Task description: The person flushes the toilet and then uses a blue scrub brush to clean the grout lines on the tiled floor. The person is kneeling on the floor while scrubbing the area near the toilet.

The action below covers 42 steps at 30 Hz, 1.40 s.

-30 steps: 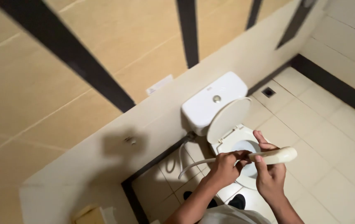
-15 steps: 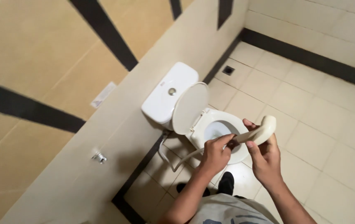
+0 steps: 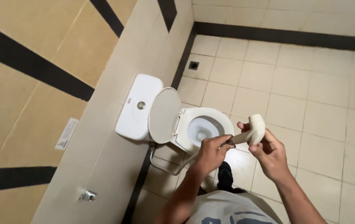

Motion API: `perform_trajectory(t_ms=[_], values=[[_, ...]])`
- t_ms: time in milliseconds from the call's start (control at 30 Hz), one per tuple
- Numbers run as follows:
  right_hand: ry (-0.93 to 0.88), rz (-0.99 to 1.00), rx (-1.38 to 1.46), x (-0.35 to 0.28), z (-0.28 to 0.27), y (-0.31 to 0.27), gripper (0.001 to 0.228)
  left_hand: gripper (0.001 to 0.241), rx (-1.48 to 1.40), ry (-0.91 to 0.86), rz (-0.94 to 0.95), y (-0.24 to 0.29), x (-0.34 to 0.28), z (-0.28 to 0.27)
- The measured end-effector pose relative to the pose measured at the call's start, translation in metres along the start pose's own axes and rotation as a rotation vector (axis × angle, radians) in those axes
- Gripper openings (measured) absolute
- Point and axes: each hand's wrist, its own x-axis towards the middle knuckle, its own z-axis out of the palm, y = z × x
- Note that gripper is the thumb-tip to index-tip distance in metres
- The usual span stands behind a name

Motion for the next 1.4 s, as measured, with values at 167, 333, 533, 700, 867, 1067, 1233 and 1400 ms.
perform_trajectory(t_ms=[167, 333, 533, 700, 867, 1067, 1233, 1400], values=[[0.099, -0.002, 0.071, -0.007, 0.006, 0.011, 0.061, 0.016, -0.045, -0.166, 0.002, 0.003, 0.008, -0.013], [0.218, -0.082, 0.1, -0.016, 0.017, 0.016, 0.054, 0.019, -0.051, -0.246, -0.025, 0.005, 0.013, -0.016], [0.397, -0.113, 0.053, -0.03, 0.022, 0.017, 0.047, 0.022, -0.063, -0.346, -0.007, 0.012, 0.018, -0.013], [0.58, -0.097, 0.053, -0.052, 0.021, 0.022, 0.045, 0.022, -0.025, -0.479, -0.01, 0.013, 0.021, -0.001], [0.731, -0.13, 0.048, -0.075, 0.017, 0.025, 0.045, 0.024, 0.04, -0.634, -0.023, 0.023, 0.027, 0.018], [0.858, -0.175, 0.073, -0.1, 0.013, 0.034, 0.043, 0.025, 0.033, -0.79, -0.017, 0.029, 0.03, 0.038], [0.928, -0.203, 0.078, -0.109, 0.014, 0.037, 0.04, 0.023, 0.062, -0.85, 0.054, 0.023, 0.03, 0.049], [0.968, -0.173, -0.024, -0.112, 0.017, 0.038, 0.038, 0.024, 0.064, -0.877, 0.039, 0.026, 0.029, 0.049]])
